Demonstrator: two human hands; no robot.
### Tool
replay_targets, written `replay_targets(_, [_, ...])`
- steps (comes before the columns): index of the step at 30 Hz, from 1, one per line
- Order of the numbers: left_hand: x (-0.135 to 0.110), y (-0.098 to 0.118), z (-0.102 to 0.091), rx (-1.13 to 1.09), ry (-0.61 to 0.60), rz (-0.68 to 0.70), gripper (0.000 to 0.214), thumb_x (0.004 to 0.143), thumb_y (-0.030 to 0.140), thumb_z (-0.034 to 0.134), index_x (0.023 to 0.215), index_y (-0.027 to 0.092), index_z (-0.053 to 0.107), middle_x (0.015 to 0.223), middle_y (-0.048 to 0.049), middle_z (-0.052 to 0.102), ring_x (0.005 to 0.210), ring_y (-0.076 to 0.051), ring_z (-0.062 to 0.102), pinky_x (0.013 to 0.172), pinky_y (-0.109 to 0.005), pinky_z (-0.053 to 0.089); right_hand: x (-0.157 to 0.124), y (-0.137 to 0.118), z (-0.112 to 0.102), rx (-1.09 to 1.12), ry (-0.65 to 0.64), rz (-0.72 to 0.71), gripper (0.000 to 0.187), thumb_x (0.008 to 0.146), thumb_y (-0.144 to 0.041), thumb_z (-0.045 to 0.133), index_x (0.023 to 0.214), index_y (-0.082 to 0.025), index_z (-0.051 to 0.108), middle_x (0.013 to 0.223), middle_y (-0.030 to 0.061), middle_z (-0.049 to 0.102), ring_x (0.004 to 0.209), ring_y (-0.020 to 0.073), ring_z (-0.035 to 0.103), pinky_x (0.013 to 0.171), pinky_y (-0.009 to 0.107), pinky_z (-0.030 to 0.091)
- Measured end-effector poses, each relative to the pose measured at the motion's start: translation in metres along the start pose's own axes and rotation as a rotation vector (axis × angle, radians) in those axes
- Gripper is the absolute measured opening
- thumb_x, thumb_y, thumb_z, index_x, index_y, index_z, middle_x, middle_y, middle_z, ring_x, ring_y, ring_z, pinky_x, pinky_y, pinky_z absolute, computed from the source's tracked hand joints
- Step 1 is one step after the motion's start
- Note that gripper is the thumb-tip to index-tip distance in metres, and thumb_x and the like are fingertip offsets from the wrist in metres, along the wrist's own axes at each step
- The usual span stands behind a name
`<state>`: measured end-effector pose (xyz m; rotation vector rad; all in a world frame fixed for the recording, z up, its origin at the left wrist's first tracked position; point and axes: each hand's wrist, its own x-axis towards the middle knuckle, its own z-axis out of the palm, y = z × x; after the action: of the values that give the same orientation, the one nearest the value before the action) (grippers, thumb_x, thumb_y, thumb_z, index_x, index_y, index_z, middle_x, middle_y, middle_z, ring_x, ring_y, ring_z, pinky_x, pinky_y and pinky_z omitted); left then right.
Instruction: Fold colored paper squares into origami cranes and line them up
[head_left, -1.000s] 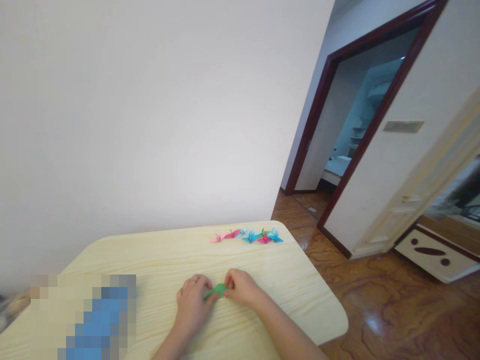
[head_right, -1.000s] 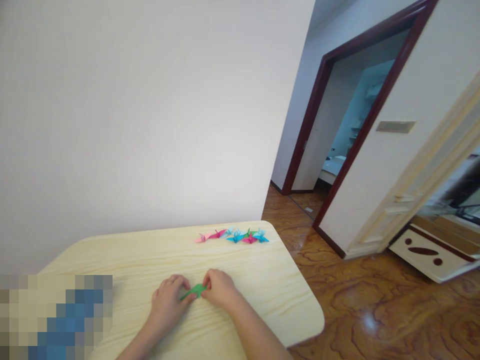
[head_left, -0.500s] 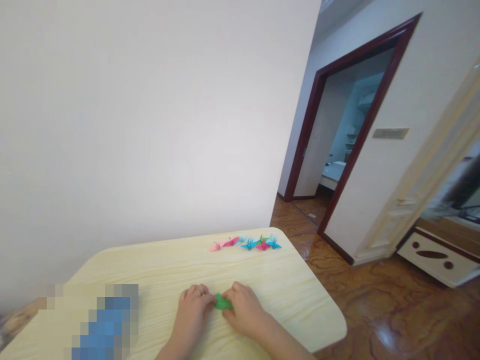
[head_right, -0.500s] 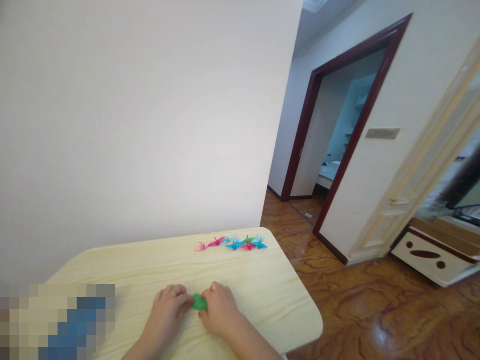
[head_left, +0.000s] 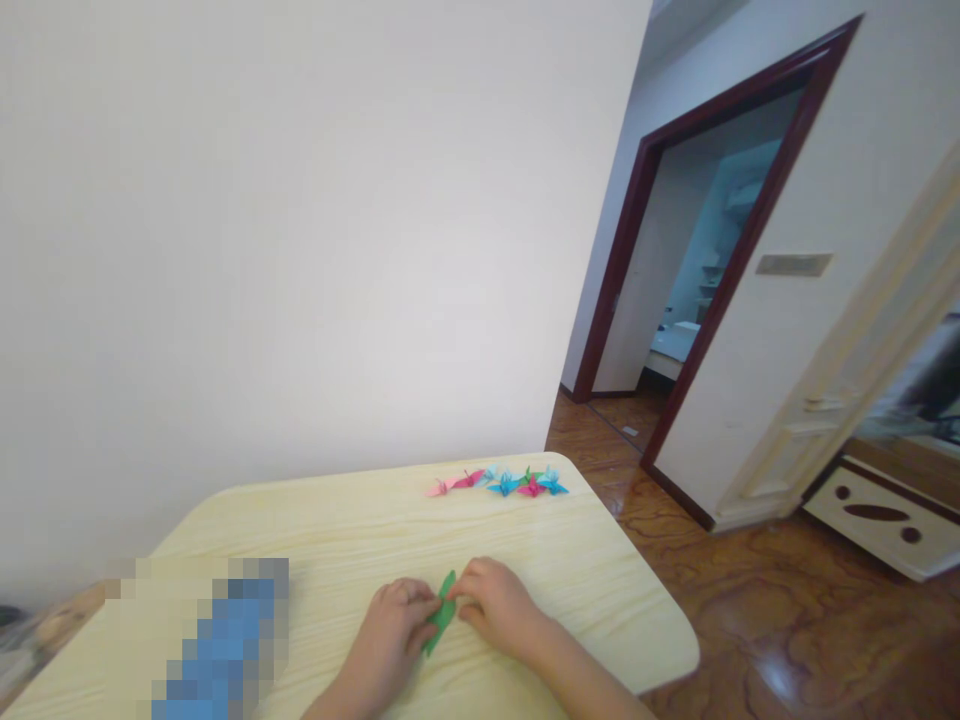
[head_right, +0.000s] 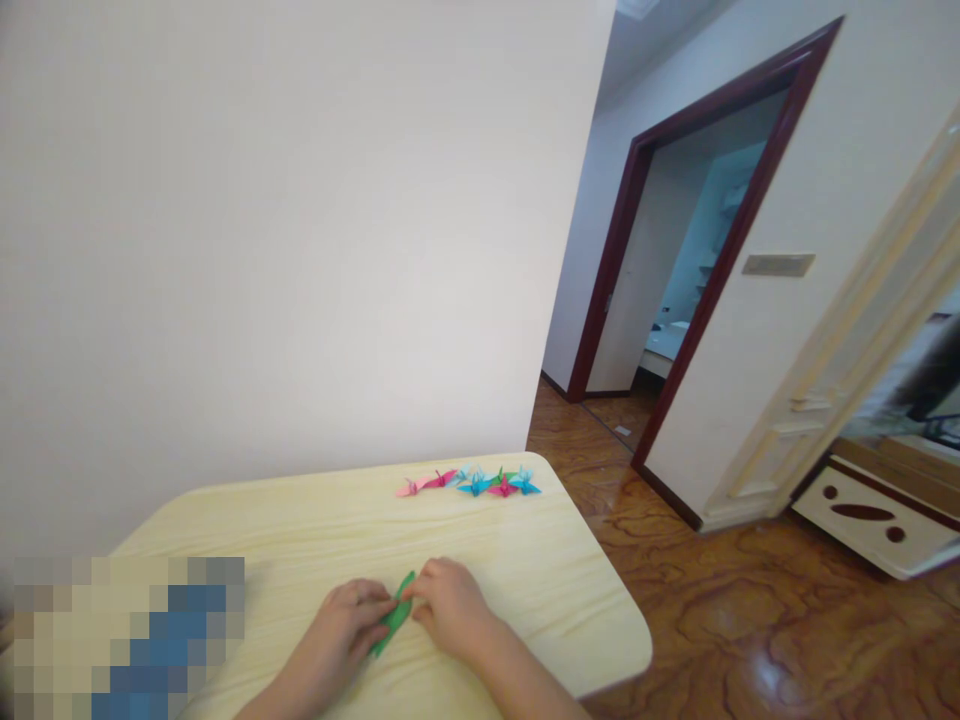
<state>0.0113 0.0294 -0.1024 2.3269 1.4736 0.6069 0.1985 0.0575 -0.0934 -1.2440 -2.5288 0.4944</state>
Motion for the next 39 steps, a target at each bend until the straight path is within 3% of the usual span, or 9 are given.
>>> replay_targets(3, [0.005,-0.004,-0.002,0.002,0.008,-0.001,0.029,0.072,0.01,0.053,0.082,0.029,0.072,0.081,-0.0018,0.069,0.082,-0.019,0.059,0.074,-0.029,0.042,0.008,0.001,0.003,-0.048,-0.012,-0.074,0.015,0.082,-0.026,0.057,0.093,-0.028,0.066,0.089,0.0005,0.061,0.088,0.0157,0.053,0.077,0.024,0.035])
replay_targets(8, [0.008,-0.011,-0.007,-0.025,-0.002,0.032,0.028,0.074,0.012,0.054,0.083,0.032,0.071,0.085,0.0016,0.072,0.084,-0.018,0.061,0.078,-0.03,0.041,0.014,0.0,0.006,-0.076,-0.01,-0.117,0.012,0.082,-0.031,0.059,0.091,-0.029,0.067,0.088,-0.0004,0.062,0.088,0.0153,0.053,0.078,0.025,0.032])
replay_targets(21, [0.004,-0.013,-0.005,0.028,0.039,-0.006,0.019,0.081,0.022,0.054,0.082,0.032,0.071,0.09,0.0031,0.072,0.088,-0.017,0.061,0.08,-0.029,0.041,0.026,0.002,0.0,0.017,-0.097,-0.014,0.013,0.08,-0.033,0.059,0.086,-0.027,0.069,0.087,-0.0006,0.067,0.089,0.0162,0.056,0.078,0.026,0.033])
replay_targets(29, [0.006,-0.021,0.003,-0.003,0.05,-0.061,0.018,0.076,0.022,0.059,0.083,0.032,0.072,0.091,0.0015,0.072,0.09,-0.019,0.061,0.079,-0.029,0.043,0.03,-0.009,-0.006,0.013,-0.115,0.072,0.015,0.079,-0.025,0.056,0.083,-0.024,0.071,0.088,0.0013,0.069,0.082,0.0166,0.06,0.076,0.027,0.037])
replay_targets(39, [0.006,-0.024,0.009,-0.029,0.071,-0.106,0.015,0.076,0.028,0.058,0.08,0.029,0.073,0.093,-0.0013,0.071,0.091,-0.02,0.062,0.08,-0.031,0.044,0.037,-0.012,-0.005,0.026,-0.138,0.172,0.014,0.072,-0.028,0.059,0.078,-0.024,0.072,0.078,0.0007,0.072,0.072,0.0164,0.064,0.064,0.023,0.04])
